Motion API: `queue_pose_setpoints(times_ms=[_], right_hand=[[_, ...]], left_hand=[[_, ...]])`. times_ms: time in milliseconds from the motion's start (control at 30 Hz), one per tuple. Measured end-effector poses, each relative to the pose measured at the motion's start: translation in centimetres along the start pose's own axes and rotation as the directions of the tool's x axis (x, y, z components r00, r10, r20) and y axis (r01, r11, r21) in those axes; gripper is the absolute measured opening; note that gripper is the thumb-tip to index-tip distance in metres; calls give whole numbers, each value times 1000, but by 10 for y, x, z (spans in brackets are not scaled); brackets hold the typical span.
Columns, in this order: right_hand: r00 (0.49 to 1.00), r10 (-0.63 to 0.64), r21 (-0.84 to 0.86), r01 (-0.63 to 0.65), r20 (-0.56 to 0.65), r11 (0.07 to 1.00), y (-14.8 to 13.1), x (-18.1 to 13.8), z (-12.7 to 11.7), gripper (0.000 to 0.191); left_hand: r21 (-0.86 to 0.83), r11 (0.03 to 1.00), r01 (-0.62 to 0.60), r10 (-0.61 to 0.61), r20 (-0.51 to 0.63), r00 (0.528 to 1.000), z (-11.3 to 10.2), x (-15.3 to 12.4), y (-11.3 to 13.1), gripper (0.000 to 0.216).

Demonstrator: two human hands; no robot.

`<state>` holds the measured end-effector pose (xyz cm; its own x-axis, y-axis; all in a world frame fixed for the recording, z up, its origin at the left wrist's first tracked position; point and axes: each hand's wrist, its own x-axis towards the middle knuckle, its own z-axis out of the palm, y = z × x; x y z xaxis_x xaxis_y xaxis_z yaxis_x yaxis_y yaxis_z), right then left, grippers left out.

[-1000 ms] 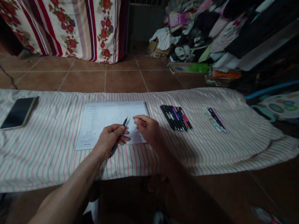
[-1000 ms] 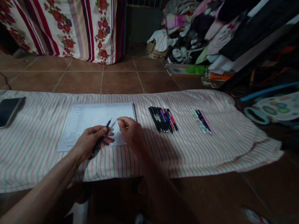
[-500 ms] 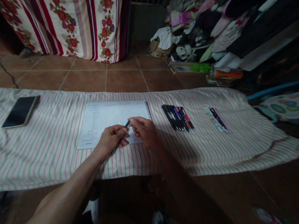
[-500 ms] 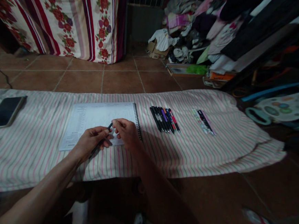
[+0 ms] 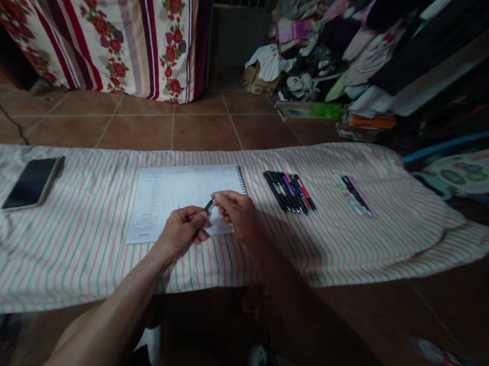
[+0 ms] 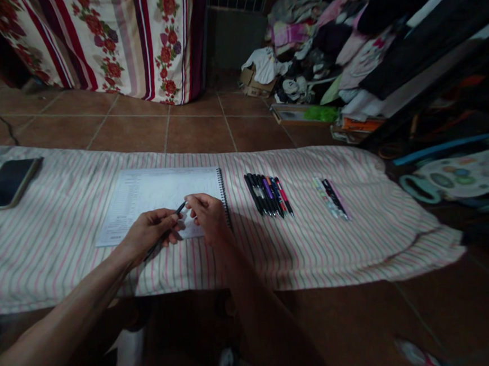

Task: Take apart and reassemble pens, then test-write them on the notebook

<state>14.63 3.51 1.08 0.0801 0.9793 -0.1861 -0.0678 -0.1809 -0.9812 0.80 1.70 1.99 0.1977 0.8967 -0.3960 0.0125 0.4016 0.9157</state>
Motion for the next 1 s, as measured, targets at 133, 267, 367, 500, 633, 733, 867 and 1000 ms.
queue_pose_setpoints(times_ms=[133,267,367,500,633,733,867,1000], right_hand=[[1000,12,25,-11,-20,1000,-1,2,-2,27],[999,16,52,-14,-46,999,-1,4,-5,25],[997,20,64,-15,-68,998,0,7,-9,26],[995,32,111,-21,-93,994,0,13,-14,28],[992,24,155,-5,-121,988,-3,19,-23,29],[987,18,180,11,-159,984,-5,23,-33,29],[975,13,195,32,-222,980,-7,27,-43,29],[966,8,237,55,-257,970,-6,30,-46,27]], left_hand=[[24,1000,1,-1,9,1000,0,-1,1,13],[44,999,-3,2,14,1000,-2,-1,-3,12],[53,998,-16,14,41,999,-4,-2,-5,14],[84,996,8,-13,61,998,-8,-5,-4,16],[125,992,19,-31,90,995,-14,-10,-5,19],[147,989,25,-41,106,994,-19,-13,-7,23],[165,986,35,-57,129,990,-27,-17,-5,27],[170,985,34,-53,111,992,-35,-20,-2,26]])
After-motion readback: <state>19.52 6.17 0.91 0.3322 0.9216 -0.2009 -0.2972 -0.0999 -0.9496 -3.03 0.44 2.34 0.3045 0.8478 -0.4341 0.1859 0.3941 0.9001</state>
